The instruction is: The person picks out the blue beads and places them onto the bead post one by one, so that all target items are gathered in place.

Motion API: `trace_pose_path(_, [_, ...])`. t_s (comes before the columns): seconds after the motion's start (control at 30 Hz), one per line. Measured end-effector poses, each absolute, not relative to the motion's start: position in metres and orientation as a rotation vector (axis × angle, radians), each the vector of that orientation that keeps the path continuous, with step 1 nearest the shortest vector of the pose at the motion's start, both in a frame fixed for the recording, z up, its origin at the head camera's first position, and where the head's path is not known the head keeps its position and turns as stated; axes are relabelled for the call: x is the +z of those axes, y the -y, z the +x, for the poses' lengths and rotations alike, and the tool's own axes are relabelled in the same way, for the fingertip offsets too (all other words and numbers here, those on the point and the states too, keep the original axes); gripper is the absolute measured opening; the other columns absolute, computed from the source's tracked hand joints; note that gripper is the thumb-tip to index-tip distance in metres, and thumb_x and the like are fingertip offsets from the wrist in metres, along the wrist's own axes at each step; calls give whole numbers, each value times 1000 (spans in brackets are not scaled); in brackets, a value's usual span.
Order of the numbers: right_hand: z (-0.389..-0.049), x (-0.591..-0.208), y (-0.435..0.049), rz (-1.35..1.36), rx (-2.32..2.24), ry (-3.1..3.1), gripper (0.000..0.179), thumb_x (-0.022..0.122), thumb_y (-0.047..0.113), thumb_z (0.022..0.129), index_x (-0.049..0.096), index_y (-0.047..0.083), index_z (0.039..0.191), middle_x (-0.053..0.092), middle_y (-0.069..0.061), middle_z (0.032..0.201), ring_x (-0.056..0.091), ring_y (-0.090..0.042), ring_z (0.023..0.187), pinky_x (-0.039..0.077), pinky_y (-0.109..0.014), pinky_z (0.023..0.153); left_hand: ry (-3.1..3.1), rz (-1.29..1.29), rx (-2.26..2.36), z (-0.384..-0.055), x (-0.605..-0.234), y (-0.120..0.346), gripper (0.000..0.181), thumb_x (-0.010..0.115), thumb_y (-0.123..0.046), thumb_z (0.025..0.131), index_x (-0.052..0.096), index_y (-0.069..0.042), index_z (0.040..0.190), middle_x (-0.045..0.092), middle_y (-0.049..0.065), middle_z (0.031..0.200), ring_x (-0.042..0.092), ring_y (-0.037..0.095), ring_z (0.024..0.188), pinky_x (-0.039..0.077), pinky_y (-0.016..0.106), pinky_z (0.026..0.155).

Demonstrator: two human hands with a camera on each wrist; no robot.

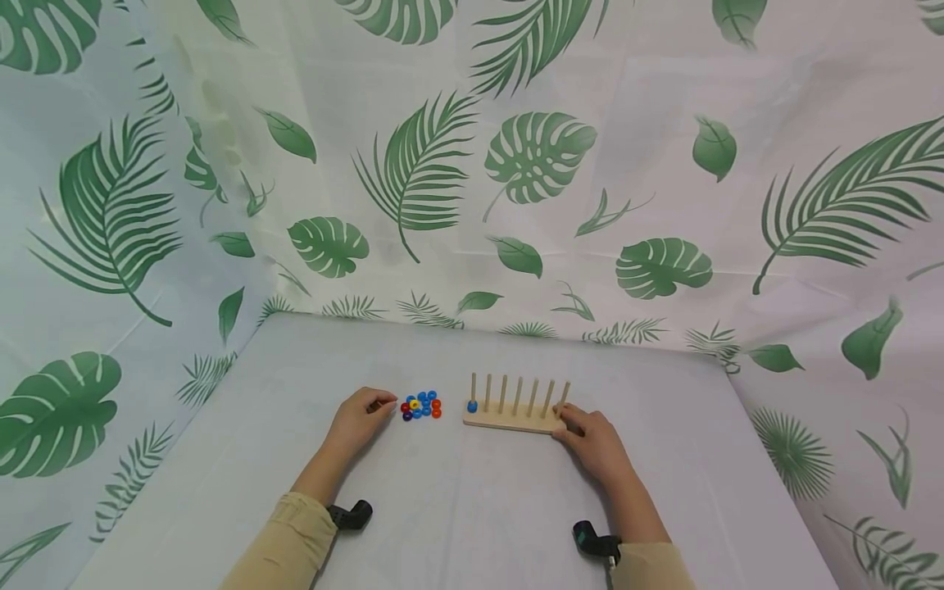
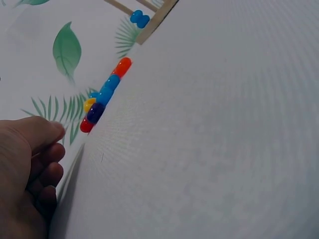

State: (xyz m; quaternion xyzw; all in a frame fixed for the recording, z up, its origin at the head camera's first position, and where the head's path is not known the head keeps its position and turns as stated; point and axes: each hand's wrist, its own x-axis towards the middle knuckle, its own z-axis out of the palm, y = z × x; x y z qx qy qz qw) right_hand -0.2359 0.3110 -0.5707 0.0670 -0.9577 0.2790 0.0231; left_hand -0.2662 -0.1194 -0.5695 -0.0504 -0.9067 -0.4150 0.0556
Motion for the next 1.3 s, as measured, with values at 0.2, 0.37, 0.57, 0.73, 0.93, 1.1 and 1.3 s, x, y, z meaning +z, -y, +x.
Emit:
trace_pose_path(0.2, [-238,-568,-311,206,885,3009,57,69,38,91,56,13,140,56,-21,140,54,-47,122,41,-64,99,2755,-151,-1271,-267,-571,119,12,68,-24,94,74,-18,102,65,-2,96,60,14,88,52,36,80])
trace_pose_path(0.37, [-240,-567,-312,164,872,3049,57,68,41,91,55,15,142,58,-25,136,54,-48,121,42,-64,98,2778,-145,-1275,-268,-571,119,13,67,-25,95,74,-19,104,65,-3,98,60,14,90,52,35,81])
trace_pose_path(0.57, [-241,-568,-312,124,868,3055,59,67,45,91,55,16,141,62,-23,127,58,-41,112,44,-62,93,2791,-144,-1258,-272,-568,120,15,66,-25,96,74,-18,106,66,-2,100,61,15,93,53,37,85])
trace_pose_path(0.73, [-241,-571,-312,108,850,3044,59,68,45,90,56,18,140,65,-14,110,53,-25,92,46,-52,83,2847,-180,-1233,-280,-565,119,16,66,-25,96,74,-19,108,68,-1,104,62,17,97,53,39,88])
trace_pose_path(0.93, [-239,-573,-311,99,859,3027,57,69,44,90,57,18,139,66,-16,120,57,-28,97,47,-54,84,2941,-258,-1158,-292,-563,115,19,66,-28,96,74,-20,110,68,-1,107,62,16,99,52,38,90])
trace_pose_path(1.1, [-238,-574,-311,96,856,3015,56,70,43,90,59,18,138,66,-17,119,57,-31,97,47,-54,83,2961,-337,-1116,-297,-560,111,19,67,-25,95,74,-16,110,69,2,107,62,19,101,51,40,91])
trace_pose_path(1.3, [-239,-574,-311,93,854,3017,57,70,44,89,58,19,139,66,-15,114,55,-27,94,47,-51,81,2978,-360,-1070,-298,-558,108,20,67,-26,95,74,-16,111,70,4,110,63,23,107,50,42,96])
